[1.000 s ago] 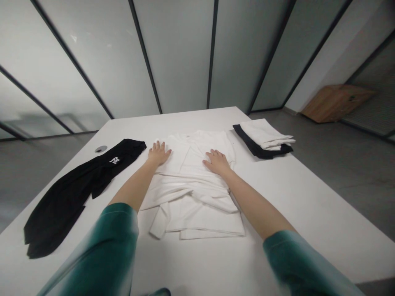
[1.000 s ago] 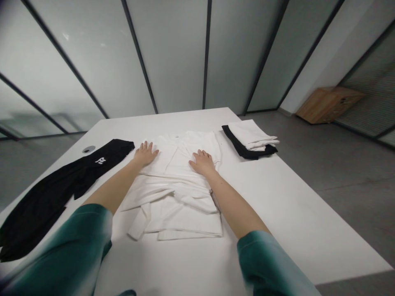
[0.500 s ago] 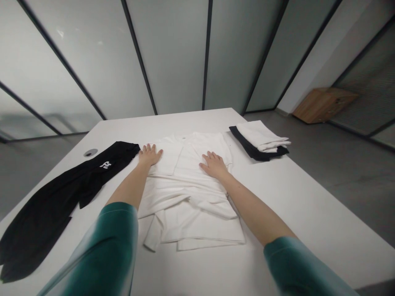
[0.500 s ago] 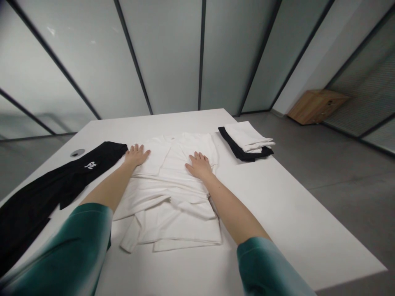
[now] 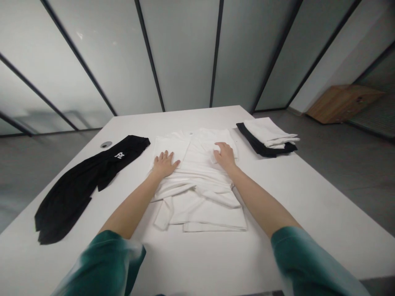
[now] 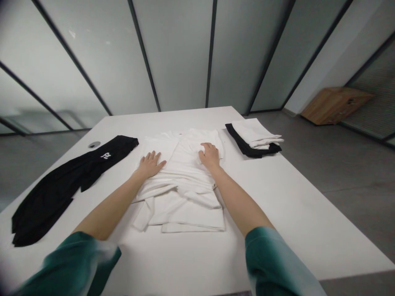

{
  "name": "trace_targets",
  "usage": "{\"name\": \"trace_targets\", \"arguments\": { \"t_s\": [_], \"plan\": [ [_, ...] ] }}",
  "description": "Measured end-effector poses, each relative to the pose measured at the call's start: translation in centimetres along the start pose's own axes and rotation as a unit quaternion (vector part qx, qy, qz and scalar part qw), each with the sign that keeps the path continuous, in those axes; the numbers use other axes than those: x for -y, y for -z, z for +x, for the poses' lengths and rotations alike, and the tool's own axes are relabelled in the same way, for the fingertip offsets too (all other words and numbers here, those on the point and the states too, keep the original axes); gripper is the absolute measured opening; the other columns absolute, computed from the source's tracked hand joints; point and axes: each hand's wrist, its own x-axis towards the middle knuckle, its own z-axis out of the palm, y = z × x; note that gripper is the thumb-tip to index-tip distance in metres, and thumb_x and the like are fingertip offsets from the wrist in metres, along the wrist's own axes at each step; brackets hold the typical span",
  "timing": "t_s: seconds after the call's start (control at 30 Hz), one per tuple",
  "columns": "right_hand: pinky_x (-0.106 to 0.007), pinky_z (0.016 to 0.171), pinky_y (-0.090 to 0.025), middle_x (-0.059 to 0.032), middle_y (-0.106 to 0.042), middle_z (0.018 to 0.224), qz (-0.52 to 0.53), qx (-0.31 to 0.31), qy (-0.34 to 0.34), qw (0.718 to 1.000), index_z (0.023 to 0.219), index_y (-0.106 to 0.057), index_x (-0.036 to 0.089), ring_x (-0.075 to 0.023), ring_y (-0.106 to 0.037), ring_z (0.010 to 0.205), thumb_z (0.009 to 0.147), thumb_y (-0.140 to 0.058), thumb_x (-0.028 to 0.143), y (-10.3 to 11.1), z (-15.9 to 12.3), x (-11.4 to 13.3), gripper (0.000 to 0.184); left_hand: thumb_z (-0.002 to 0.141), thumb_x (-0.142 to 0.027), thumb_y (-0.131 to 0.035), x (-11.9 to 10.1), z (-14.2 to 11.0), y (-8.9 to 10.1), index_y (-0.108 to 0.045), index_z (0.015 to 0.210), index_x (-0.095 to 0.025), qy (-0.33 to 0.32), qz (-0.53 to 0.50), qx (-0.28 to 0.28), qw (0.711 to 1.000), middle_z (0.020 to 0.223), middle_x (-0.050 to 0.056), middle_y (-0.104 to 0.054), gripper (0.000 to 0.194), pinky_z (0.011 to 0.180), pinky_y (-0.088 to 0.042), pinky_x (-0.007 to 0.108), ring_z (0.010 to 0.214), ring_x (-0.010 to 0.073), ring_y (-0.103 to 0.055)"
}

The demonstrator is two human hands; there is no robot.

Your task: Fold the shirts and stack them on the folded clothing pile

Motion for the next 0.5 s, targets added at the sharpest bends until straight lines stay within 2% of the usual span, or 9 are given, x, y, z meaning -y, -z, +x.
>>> {"name": "trace_targets", "arguments": {
  "t_s": [0.1,0.17,0.23,0.37,0.43,0.5],
  "plan": [
    [-0.039,0.101,-0.041,-0.0149,-0.062,0.13,0.034,-0.066,-0.037,0.997,0.125,-0.062,0.013,-0.0279,-0.056,0.115,0.085,-0.036,0.018,1.6,1.0,-1.7,0.049,0.098,-0.06,-0.023,0.3,-0.3,-0.1,-0.03,0.157,-0.018,-0.002,-0.005,-0.014,1.0,0.165,0.013,-0.022,0.073,0.12,-0.02,0.051,0.151,0.0331,-0.021],
    [-0.037,0.096,-0.044,-0.0142,-0.063,0.125,0.05,-0.068,-0.076,0.993,0.123,-0.062,0.014,-0.0267,-0.06,0.107,0.082,-0.038,0.018,2.5,1.6,-3.5,0.048,0.098,-0.059,-0.025,0.3,-0.3,-0.2,-0.032,0.156,-0.017,-0.003,-0.01,-0.018,1.0,0.165,0.014,-0.022,0.072,0.12,-0.021,0.051,0.151,0.0336,-0.021],
    [-0.036,0.092,-0.047,-0.0144,-0.065,0.121,0.053,-0.031,-0.121,0.991,0.128,-0.059,0.012,-0.0264,-0.062,0.103,0.079,-0.043,0.021,3.3,1.8,-5.4,0.052,0.098,-0.059,-0.026,0.3,-0.3,-0.2,-0.033,0.156,-0.018,-0.005,-0.013,-0.021,1.0,0.164,0.014,-0.023,0.072,0.12,-0.021,0.052,0.151,0.0338,-0.022],
    [-0.034,0.085,-0.048,-0.0168,-0.069,0.113,0.02,0.105,-0.156,0.982,0.133,-0.055,0.007,-0.0284,-0.064,0.1,0.076,-0.054,0.027,3.8,0.6,-8.0,0.061,0.098,-0.06,-0.026,0.2,-0.2,-0.3,-0.033,0.156,-0.019,-0.009,-0.015,-0.031,0.999,0.164,0.014,-0.025,0.071,0.12,-0.022,0.051,0.151,0.0329,-0.023],
    [-0.032,0.081,-0.048,-0.017,-0.071,0.11,0.008,0.155,-0.142,0.978,0.127,-0.06,0.009,-0.0281,-0.066,0.097,0.077,-0.056,0.03,3.7,-0.7,-8.2,0.054,0.098,-0.06,-0.027,0.2,-0.2,-0.4,-0.033,0.156,-0.018,-0.011,-0.014,-0.028,0.999,0.164,0.015,-0.025,0.072,0.12,-0.021,0.052,0.15,0.0334,-0.023],
    [-0.031,0.079,-0.048,-0.0155,-0.072,0.108,-0.002,0.157,-0.143,0.977,0.122,-0.062,0.013,-0.0274,-0.066,0.095,0.08,-0.055,0.033,3.3,-2.0,-7.5,0.047,0.098,-0.059,-0.026,0.2,-0.1,-0.3,-0.033,0.156,-0.017,-0.012,-0.011,-0.025,1.0,0.164,0.015,-0.024,0.072,0.12,-0.021,0.052,0.15,0.0341,-0.023]
  ]
}}
